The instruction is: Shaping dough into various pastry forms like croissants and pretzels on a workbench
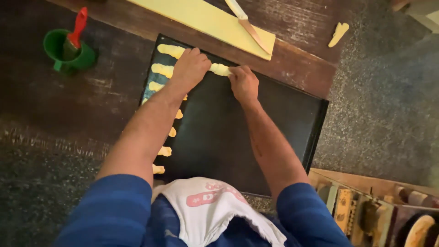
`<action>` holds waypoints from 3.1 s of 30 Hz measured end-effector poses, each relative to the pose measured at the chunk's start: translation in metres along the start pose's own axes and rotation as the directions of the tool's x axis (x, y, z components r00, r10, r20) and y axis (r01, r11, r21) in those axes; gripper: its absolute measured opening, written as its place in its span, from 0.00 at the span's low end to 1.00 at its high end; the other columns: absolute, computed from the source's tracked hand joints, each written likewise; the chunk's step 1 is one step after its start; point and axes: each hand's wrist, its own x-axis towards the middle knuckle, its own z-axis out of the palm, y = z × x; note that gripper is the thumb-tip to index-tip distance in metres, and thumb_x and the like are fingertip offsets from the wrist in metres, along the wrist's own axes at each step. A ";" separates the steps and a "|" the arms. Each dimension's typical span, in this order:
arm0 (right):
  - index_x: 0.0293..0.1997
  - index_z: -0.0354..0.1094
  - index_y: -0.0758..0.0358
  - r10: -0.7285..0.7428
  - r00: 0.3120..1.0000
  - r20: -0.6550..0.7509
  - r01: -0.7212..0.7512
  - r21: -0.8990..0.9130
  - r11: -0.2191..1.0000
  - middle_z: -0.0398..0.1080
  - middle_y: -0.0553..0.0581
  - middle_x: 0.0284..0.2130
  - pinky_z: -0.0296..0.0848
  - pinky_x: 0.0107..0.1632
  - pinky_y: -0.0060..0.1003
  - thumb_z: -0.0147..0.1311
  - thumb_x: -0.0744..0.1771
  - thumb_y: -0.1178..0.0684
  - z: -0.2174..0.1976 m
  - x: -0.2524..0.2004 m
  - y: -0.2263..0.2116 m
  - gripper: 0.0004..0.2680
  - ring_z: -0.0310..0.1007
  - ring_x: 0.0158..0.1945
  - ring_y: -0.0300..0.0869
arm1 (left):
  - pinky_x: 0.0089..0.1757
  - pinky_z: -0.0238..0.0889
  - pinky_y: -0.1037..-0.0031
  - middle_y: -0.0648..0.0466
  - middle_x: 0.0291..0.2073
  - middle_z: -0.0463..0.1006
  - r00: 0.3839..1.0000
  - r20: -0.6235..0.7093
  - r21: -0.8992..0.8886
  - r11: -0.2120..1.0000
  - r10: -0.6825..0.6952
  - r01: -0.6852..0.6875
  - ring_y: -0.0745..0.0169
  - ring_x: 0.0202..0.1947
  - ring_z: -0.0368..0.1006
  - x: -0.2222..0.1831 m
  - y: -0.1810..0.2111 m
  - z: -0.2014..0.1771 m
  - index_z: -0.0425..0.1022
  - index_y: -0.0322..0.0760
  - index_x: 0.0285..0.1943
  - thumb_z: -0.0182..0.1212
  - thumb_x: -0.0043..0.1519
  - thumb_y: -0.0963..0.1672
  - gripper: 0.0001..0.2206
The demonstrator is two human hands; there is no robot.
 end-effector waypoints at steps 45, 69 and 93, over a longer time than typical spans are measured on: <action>0.39 0.81 0.56 0.273 0.923 0.272 -0.374 0.465 0.802 0.83 0.50 0.38 0.76 0.47 0.29 0.62 0.65 0.51 -0.188 -0.310 -0.028 0.05 0.81 0.40 0.33 | 0.24 0.59 0.77 0.48 0.21 0.76 0.146 0.988 -0.140 -0.091 0.054 0.986 0.64 0.20 0.69 -0.236 0.190 -0.246 0.80 0.32 0.33 0.54 0.69 0.50 0.19; 0.74 0.57 0.47 0.249 0.210 0.945 -0.573 -0.087 0.815 0.55 0.48 0.72 0.49 0.52 0.44 0.51 0.69 0.40 -0.164 -0.396 -0.221 0.23 0.62 0.70 0.46 | 0.56 0.71 0.66 0.55 0.55 0.85 -0.378 0.780 0.539 0.228 -0.499 0.811 0.60 0.56 0.81 -0.727 0.064 -0.318 0.87 0.50 0.55 0.52 0.66 0.58 0.23; 0.42 0.81 0.53 -0.015 0.627 0.779 -0.471 0.393 0.790 0.80 0.43 0.36 0.72 0.45 0.28 0.61 0.64 0.50 -0.019 -0.143 -0.602 0.06 0.73 0.39 0.28 | 0.45 0.69 0.66 0.56 0.48 0.83 0.509 0.666 -0.252 0.477 -0.546 0.842 0.57 0.44 0.80 -0.411 -0.353 -0.501 0.81 0.47 0.57 0.45 0.67 0.57 0.23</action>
